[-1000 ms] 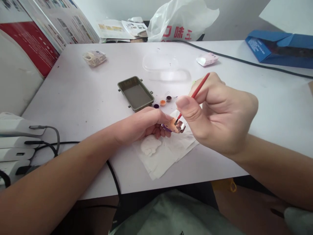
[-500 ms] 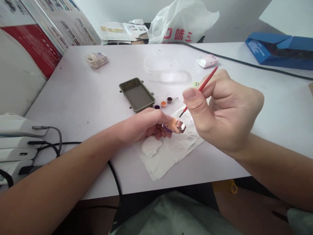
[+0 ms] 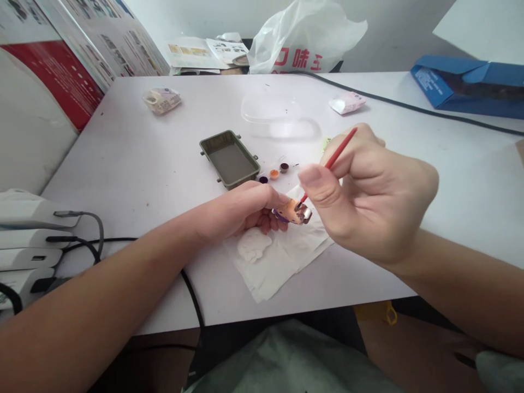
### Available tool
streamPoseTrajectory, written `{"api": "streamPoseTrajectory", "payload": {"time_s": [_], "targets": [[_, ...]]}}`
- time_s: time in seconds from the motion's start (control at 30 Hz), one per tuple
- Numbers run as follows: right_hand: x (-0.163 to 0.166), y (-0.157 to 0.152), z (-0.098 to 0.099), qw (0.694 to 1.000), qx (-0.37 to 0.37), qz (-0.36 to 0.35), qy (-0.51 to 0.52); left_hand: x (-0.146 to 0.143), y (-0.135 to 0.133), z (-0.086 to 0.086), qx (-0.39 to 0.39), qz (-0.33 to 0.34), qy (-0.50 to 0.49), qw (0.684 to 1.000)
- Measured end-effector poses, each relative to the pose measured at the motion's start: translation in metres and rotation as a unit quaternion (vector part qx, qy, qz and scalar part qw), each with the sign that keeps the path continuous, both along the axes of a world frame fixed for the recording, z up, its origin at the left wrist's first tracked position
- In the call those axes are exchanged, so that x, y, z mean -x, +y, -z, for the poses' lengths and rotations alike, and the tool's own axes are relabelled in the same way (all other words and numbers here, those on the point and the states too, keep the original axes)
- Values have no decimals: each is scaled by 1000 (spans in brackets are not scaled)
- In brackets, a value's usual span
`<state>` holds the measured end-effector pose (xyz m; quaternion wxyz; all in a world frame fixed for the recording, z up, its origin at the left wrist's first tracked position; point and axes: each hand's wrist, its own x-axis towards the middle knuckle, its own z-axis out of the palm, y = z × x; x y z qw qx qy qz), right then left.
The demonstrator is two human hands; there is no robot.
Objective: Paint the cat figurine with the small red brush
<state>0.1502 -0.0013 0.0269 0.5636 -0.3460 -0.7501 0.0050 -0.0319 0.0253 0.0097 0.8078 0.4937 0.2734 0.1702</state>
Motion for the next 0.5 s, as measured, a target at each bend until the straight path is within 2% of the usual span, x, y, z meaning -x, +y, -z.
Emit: {"api": "streamPoseTrajectory", "payload": {"time_s": [0.07, 0.2, 0.4, 0.5], "targets": [[0, 0, 0, 1000, -4, 0, -9, 0, 0, 0, -4, 0, 3, 1000], [-2, 1, -1, 999, -2, 46, 11, 0, 0, -3, 9, 12, 13, 1000], [-1, -3, -3, 1000, 17, 4, 0, 0, -1, -5, 15, -8, 15, 1000], [-2, 0, 0, 1000, -4, 2, 1, 0, -2, -6, 18, -3, 19, 1000]]}}
